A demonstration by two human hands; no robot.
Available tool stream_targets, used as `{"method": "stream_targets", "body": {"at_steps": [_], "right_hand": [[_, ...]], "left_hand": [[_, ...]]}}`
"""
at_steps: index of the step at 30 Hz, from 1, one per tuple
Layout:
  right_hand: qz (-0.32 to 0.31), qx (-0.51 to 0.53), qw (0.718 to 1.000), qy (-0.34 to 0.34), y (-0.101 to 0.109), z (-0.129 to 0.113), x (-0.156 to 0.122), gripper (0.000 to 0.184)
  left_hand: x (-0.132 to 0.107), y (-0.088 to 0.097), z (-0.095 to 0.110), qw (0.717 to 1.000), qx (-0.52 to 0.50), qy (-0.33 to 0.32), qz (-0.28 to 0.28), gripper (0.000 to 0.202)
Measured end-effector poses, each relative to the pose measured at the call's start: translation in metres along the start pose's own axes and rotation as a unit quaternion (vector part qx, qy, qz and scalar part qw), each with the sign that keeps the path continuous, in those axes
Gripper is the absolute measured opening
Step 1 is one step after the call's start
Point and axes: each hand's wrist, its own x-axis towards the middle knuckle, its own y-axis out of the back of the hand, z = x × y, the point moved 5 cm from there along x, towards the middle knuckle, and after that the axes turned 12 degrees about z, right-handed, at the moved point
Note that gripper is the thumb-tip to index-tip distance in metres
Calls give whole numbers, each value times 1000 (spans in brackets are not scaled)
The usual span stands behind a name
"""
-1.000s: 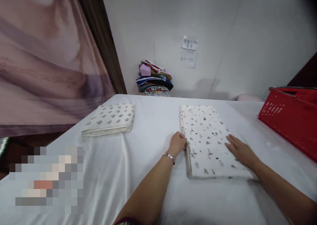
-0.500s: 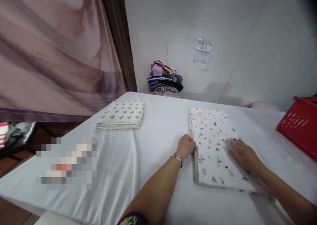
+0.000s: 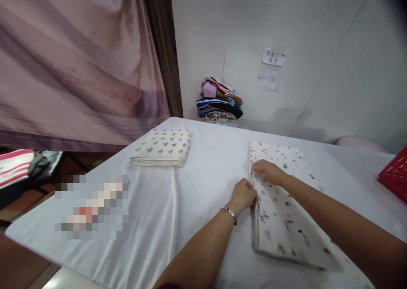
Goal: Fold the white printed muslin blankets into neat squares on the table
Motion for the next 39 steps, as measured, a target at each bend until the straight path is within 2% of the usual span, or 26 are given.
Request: {"method": "stream_targets", "body": {"at_steps": [3, 9, 15, 22, 28, 39], "right_hand": [[-44, -4, 998, 45, -3, 1, 9, 28], [-92, -5, 991, 99, -1, 0, 15, 21], [-107, -8, 982, 153, 3, 4, 15, 15], [-132, 49, 978, 152, 1, 13, 8, 25], [-129, 90, 978, 138, 4, 6, 13, 26], [-163, 18, 982, 94, -6, 3, 20, 25]], "left_hand": [[1, 1, -1, 1000, -1, 3, 3, 21], [0, 2, 1, 1000, -10, 24, -14, 20], [-1, 2, 4, 999, -27, 37, -24, 21], [-3, 4, 6, 998, -33, 44, -31, 25], [-3, 4, 8, 998, -44, 43, -35, 27], [-1, 2, 5, 995, -74, 50, -48, 24]]}}
